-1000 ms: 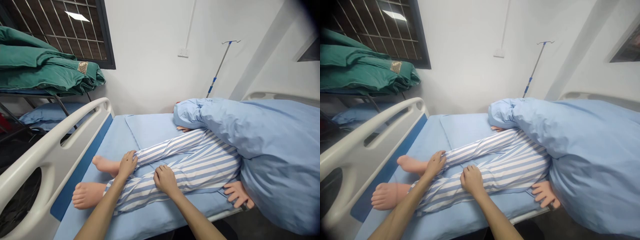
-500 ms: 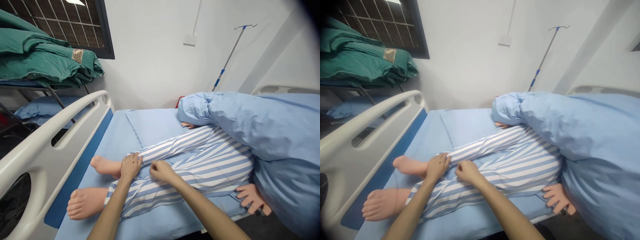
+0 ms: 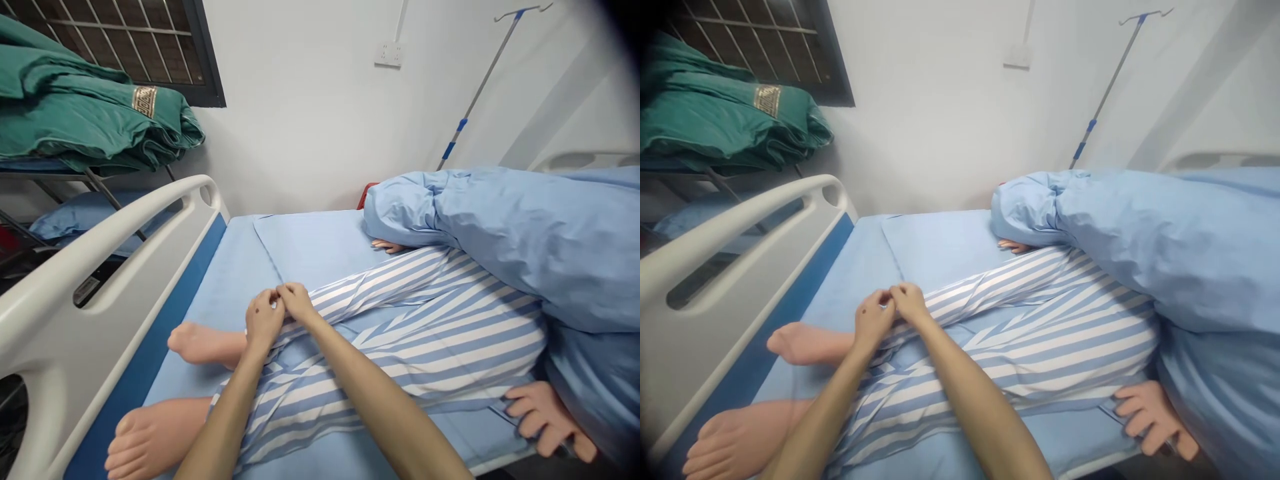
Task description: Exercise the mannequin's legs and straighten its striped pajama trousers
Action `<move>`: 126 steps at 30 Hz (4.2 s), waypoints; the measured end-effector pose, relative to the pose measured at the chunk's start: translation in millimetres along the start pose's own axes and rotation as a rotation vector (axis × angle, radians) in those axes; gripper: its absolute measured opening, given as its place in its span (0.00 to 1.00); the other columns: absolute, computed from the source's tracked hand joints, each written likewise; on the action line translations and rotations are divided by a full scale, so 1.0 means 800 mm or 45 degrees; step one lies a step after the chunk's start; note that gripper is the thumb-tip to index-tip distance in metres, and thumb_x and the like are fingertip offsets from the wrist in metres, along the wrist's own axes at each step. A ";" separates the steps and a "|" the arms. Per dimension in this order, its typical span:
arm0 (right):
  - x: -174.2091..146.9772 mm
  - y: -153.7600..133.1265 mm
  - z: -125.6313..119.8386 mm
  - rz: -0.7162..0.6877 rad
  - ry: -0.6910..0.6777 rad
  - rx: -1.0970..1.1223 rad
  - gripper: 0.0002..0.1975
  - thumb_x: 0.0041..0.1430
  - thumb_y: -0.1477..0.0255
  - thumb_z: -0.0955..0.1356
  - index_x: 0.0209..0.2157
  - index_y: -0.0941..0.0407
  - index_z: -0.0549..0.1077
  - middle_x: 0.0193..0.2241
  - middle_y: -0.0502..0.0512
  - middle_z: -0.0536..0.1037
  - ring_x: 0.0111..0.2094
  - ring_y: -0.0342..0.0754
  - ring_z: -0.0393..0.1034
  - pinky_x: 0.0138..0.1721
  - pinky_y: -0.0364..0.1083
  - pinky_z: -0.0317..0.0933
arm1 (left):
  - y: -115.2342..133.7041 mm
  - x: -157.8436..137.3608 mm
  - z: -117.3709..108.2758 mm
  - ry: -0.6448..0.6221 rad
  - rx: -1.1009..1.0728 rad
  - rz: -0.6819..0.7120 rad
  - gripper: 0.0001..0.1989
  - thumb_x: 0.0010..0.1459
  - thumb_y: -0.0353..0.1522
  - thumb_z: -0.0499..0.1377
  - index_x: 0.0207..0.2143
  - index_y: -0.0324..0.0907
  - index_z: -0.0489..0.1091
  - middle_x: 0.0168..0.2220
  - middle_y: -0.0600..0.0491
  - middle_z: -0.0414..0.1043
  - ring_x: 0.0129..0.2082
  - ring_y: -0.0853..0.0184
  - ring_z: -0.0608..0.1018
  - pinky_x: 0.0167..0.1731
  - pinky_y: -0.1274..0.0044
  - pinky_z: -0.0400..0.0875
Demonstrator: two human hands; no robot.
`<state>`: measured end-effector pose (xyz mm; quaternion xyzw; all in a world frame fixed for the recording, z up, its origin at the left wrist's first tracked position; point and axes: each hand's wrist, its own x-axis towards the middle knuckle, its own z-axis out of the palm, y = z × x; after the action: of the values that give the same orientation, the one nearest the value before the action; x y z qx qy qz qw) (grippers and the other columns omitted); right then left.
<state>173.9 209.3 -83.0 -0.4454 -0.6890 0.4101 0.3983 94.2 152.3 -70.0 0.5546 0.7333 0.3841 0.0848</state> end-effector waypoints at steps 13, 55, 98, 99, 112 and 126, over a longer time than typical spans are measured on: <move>0.016 0.019 -0.065 0.000 0.015 0.022 0.16 0.51 0.66 0.58 0.14 0.57 0.57 0.14 0.44 0.55 0.19 0.38 0.50 0.22 0.39 0.45 | 0.055 0.031 0.049 0.057 -0.875 -0.301 0.05 0.43 0.33 0.51 0.24 0.41 0.65 0.15 0.60 0.59 0.17 0.74 0.62 0.20 0.81 0.57; 0.042 0.102 -0.324 -0.054 0.595 -0.660 0.15 0.52 0.67 0.59 0.15 0.56 0.55 0.14 0.47 0.58 0.20 0.40 0.50 0.25 0.42 0.44 | 0.202 0.034 0.219 -0.202 -1.223 -0.375 0.09 0.46 0.33 0.48 0.20 0.39 0.63 0.16 0.56 0.64 0.17 0.75 0.65 0.20 0.81 0.60; 0.010 0.019 -0.110 -0.099 0.156 0.143 0.14 0.50 0.71 0.56 0.13 0.56 0.54 0.13 0.45 0.55 0.19 0.39 0.51 0.22 0.41 0.45 | 0.051 0.015 0.070 -0.034 -0.707 -0.286 0.20 0.54 0.42 0.45 0.14 0.42 0.59 0.12 0.58 0.56 0.16 0.72 0.62 0.21 0.79 0.56; 0.012 0.024 -0.120 -0.089 0.185 0.139 0.14 0.50 0.71 0.56 0.13 0.56 0.54 0.13 0.45 0.55 0.19 0.39 0.51 0.22 0.41 0.46 | 0.052 0.016 0.070 -0.051 -0.715 -0.281 0.20 0.54 0.42 0.46 0.14 0.42 0.59 0.12 0.58 0.56 0.16 0.72 0.61 0.20 0.79 0.56; 0.046 0.071 -0.261 -0.064 0.408 0.028 0.15 0.51 0.68 0.58 0.14 0.57 0.58 0.12 0.46 0.58 0.19 0.39 0.53 0.23 0.41 0.48 | 0.110 0.029 0.123 -0.144 -0.985 -0.391 0.14 0.49 0.39 0.50 0.16 0.41 0.60 0.12 0.59 0.56 0.13 0.75 0.59 0.15 0.81 0.53; 0.042 0.109 -0.353 -0.017 0.409 -0.156 0.17 0.50 0.66 0.60 0.13 0.57 0.57 0.12 0.46 0.57 0.18 0.39 0.51 0.22 0.41 0.46 | 0.214 0.026 0.202 -0.277 -1.009 -0.101 0.14 0.49 0.37 0.50 0.14 0.42 0.59 0.13 0.59 0.59 0.16 0.74 0.62 0.20 0.80 0.56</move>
<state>447.2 323.7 -59.3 -0.5242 -0.6432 0.2883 0.4779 303.3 261.9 -62.4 0.4878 0.5363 0.5722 0.3836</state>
